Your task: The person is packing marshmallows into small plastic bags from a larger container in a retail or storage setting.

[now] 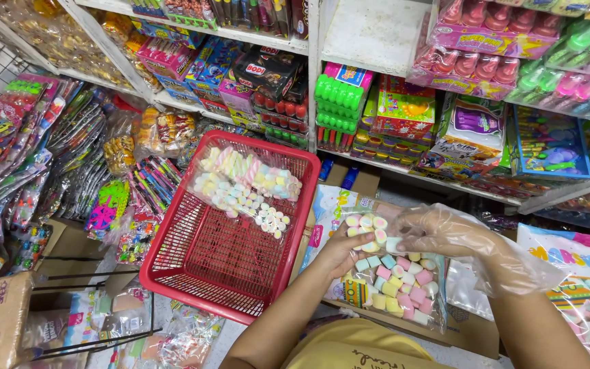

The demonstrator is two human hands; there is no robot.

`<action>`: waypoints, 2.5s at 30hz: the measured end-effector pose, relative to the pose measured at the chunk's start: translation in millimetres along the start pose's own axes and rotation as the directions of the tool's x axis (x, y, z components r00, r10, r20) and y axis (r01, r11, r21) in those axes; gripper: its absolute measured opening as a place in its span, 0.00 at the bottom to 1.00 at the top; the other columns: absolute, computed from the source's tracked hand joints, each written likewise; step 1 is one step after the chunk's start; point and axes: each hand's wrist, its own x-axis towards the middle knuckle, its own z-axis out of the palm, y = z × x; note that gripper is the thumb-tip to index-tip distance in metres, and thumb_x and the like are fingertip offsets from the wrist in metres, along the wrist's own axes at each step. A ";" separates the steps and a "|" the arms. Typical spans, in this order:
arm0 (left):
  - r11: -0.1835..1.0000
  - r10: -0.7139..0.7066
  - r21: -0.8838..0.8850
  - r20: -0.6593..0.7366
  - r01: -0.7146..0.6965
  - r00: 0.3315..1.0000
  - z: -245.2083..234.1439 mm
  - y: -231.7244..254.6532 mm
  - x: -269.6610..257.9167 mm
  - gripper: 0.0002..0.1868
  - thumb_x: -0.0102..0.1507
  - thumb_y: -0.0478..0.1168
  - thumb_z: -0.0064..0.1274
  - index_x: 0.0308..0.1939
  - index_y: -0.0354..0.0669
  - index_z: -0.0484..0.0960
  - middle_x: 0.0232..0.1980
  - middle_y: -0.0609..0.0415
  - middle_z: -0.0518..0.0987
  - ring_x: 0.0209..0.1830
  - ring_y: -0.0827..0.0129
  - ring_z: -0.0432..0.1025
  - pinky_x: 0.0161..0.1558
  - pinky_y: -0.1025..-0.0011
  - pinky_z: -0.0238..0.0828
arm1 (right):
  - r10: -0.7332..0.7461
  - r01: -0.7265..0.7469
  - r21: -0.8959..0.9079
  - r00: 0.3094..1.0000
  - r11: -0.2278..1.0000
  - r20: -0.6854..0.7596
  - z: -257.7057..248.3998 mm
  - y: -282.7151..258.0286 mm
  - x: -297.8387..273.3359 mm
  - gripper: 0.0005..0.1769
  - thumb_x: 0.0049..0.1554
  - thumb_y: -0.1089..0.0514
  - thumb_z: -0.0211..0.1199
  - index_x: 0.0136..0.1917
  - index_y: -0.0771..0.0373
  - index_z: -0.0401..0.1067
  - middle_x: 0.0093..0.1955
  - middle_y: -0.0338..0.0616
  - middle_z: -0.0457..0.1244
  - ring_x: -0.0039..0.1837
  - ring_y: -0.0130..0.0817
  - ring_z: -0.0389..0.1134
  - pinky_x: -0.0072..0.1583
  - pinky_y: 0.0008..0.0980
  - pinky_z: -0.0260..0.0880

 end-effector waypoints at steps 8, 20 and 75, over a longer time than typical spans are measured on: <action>0.999 0.043 0.013 -0.008 -0.043 0.999 5.7 3.2 10.5 0.36 0.60 0.33 0.65 0.66 0.42 0.60 0.57 0.45 0.75 0.50 0.55 0.77 0.48 0.58 0.80 | -0.031 0.036 0.024 0.980 0.999 -0.194 17.0 10.6 22.4 0.21 0.48 0.50 0.68 0.57 0.50 0.77 0.61 0.48 0.67 0.56 0.50 0.72 0.53 0.45 0.74; 0.998 0.034 0.059 -0.131 -0.026 0.991 20.7 11.7 9.0 0.38 0.58 0.40 0.68 0.64 0.38 0.61 0.49 0.48 0.75 0.43 0.62 0.78 0.44 0.63 0.83 | -0.106 -0.042 -0.427 0.943 0.903 -0.316 22.1 12.5 19.2 0.18 0.50 0.44 0.66 0.53 0.46 0.75 0.55 0.44 0.68 0.58 0.50 0.70 0.55 0.46 0.73; 0.998 0.006 0.057 -0.140 0.002 0.990 6.3 30.6 0.7 0.42 0.55 0.39 0.71 0.64 0.33 0.60 0.52 0.44 0.75 0.51 0.54 0.76 0.49 0.54 0.76 | -0.063 0.062 -0.096 0.998 0.993 -0.006 -12.3 -14.8 14.7 0.12 0.54 0.50 0.64 0.45 0.58 0.81 0.44 0.49 0.71 0.52 0.48 0.73 0.56 0.45 0.72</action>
